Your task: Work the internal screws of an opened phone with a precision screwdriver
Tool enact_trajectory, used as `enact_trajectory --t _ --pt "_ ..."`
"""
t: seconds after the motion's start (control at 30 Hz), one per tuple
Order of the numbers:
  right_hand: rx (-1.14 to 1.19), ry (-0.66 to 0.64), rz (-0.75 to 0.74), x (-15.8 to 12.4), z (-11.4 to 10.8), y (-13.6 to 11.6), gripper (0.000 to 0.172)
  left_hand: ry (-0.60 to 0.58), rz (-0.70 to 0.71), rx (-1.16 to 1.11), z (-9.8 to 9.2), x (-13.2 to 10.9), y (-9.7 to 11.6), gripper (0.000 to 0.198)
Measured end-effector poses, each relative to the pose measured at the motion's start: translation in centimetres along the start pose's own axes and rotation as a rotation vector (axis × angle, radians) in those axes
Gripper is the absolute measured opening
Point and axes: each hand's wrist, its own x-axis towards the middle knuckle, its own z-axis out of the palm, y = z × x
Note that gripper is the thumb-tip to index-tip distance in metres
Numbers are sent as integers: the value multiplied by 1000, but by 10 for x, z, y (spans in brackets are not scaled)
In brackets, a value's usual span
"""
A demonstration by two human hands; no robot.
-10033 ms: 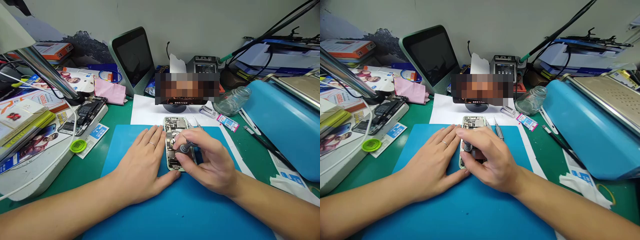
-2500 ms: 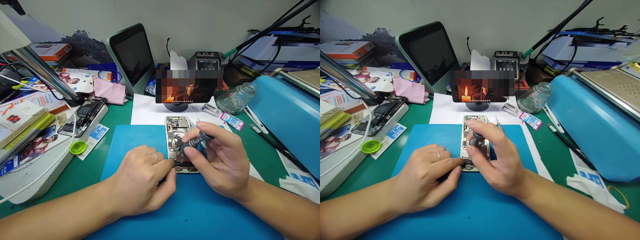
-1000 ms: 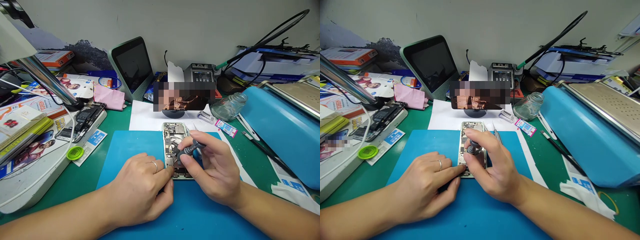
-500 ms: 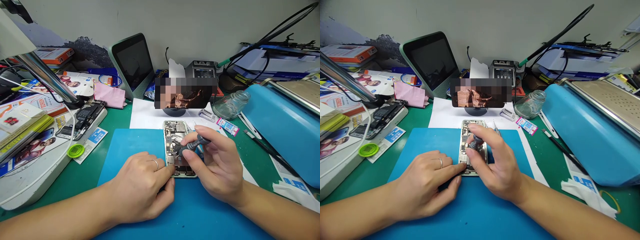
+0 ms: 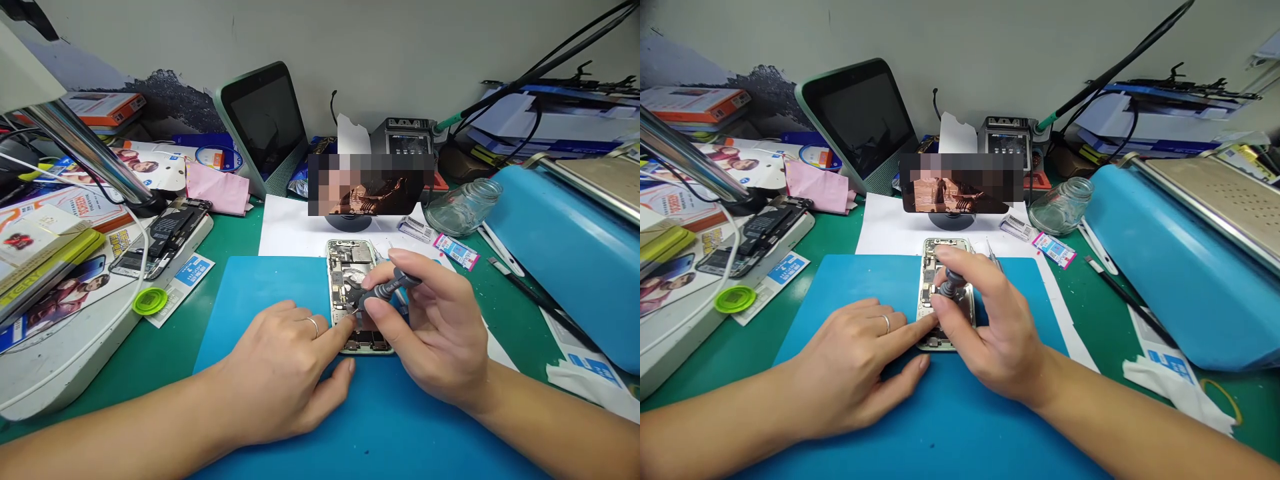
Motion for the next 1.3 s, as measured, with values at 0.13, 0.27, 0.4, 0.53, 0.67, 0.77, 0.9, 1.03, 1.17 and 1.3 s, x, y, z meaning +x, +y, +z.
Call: enact_trajectory --t 0.13,0.27,0.4,0.53,0.67,0.77,0.9,1.03,1.17,1.3 --pt "-23 5 -10 0 0 1 68 -17 -8 25 0 -1 0 34" --pt "-88 63 -14 1 -1 2 70 -21 -15 17 1 0 0 33" --pt "-106 86 -37 2 0 3 73 -39 -24 -11 2 0 0 34" --pt "-91 70 -25 1 0 2 71 -70 -32 -32 2 0 0 34" --pt "-98 14 -70 0 -1 2 75 -90 -37 -30 2 1 0 33" --pt "-80 -31 -100 -1 -3 3 79 -87 -35 -26 2 1 0 31" --pt "-64 -30 -87 0 -2 3 80 -70 -18 9 2 0 1 33" --pt "-74 -70 -156 3 1 2 80 -80 -15 19 2 0 2 30" --pt "-80 -114 -174 4 2 3 74 -66 -19 38 3 2 4 27" --pt "-9 -133 -156 3 3 2 76 -64 -15 82 2 3 4 27"
